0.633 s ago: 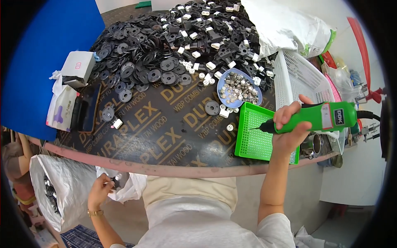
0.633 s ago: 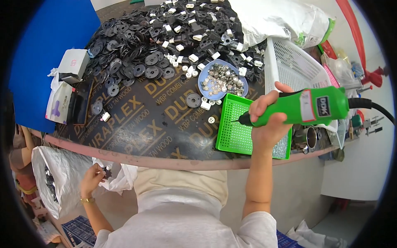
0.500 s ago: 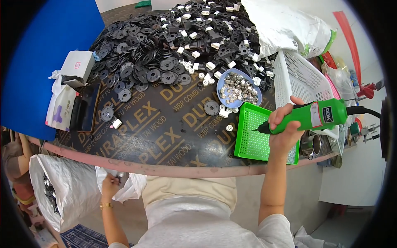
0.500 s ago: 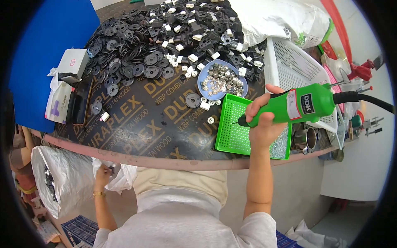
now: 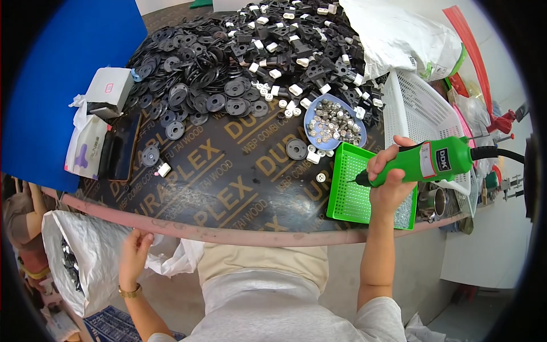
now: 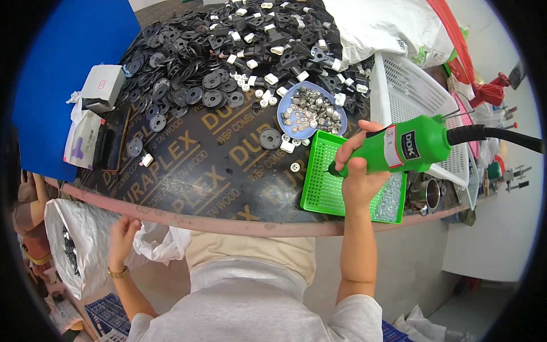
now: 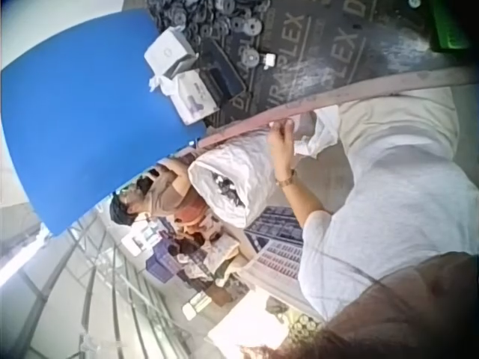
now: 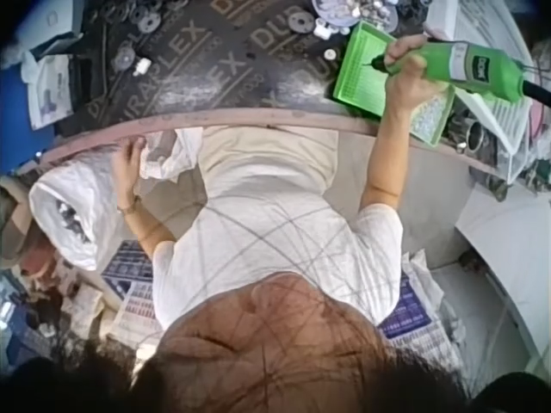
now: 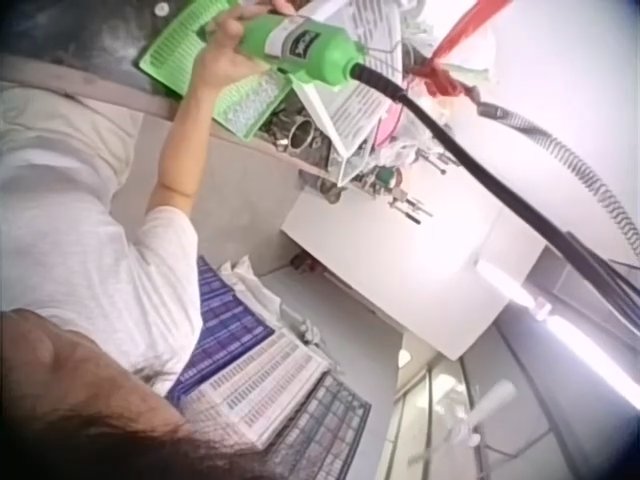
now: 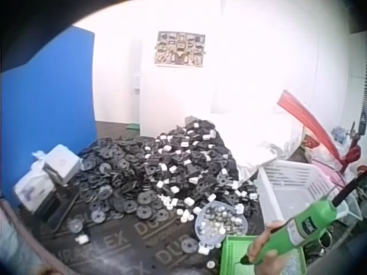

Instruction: The person assembles plastic components by positioning parts together and driving screws into them using an electric screwdriver.

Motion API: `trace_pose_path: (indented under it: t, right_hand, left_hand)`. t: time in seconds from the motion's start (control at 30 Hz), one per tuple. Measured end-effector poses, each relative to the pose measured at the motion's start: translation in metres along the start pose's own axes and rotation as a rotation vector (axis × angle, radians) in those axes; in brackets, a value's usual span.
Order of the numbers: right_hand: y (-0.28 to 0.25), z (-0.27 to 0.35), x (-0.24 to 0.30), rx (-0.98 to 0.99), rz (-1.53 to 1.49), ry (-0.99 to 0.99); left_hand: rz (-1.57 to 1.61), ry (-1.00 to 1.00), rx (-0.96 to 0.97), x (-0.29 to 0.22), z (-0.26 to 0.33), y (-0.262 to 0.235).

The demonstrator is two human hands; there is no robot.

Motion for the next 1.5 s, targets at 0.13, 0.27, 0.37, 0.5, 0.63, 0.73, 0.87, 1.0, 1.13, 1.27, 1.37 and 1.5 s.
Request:
trace_pose_path:
  t: [0.13,0.27,0.37,0.5,0.63,0.73,0.87,1.0,1.13,1.27,1.37,1.5]
  right_hand:
    - [0.009,0.003,-0.005,0.019,0.006,0.062]
    - [-0.004,0.004,-0.001,-0.018,0.052,0.063]
    - [0.002,0.004,0.003,-0.014,0.033,0.025]
    - [0.003,0.002,0.010,-0.023,0.034,0.001]
    - [0.003,-0.001,0.032,-0.037,0.059,-0.031]
    - [0.003,-0.005,0.039,-0.067,0.006,-0.049]
    - [0.031,-0.006,0.041,-0.092,-0.116,-0.049]
    - [0.074,-0.001,0.025,-0.002,-0.258,0.038]
    - [0.105,0.001,0.014,0.079,-0.286,0.063]
    - [0.108,0.000,0.007,0.104,-0.256,0.064]
    - [0.108,0.000,0.003,0.115,-0.258,0.075]
    - [0.115,0.001,0.001,0.133,-0.283,0.092]
  left_hand:
    - [-0.294,0.075,-0.087,-0.046,0.006,-0.016]
    - [-0.341,0.293,-0.161,-0.081,-0.004,-0.013]
    - [-0.215,0.367,-0.255,-0.101,-0.014,-0.016]
    - [-0.371,0.483,-0.456,-0.134,-0.040,-0.014]
    - [-0.478,0.551,-0.558,-0.131,-0.072,-0.006]
    - [-0.497,0.553,-0.491,-0.146,-0.068,0.014]
    - [-0.544,0.714,-0.330,-0.195,-0.051,0.078]
    - [-0.399,0.851,-0.189,-0.228,-0.037,0.146]
    - [-0.290,0.912,-0.103,-0.238,-0.026,0.164]
    - [-0.257,0.921,-0.105,-0.237,-0.026,0.162]
    - [-0.255,0.925,-0.107,-0.238,-0.027,0.162]
    - [-0.255,0.926,-0.116,-0.237,-0.027,0.161]
Point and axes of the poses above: each hand's wrist, its own z-axis away from the middle knuckle, its own y-axis out of the palm, x = y × z, the point moved 8 cm from there along -z, towards the middle knuckle
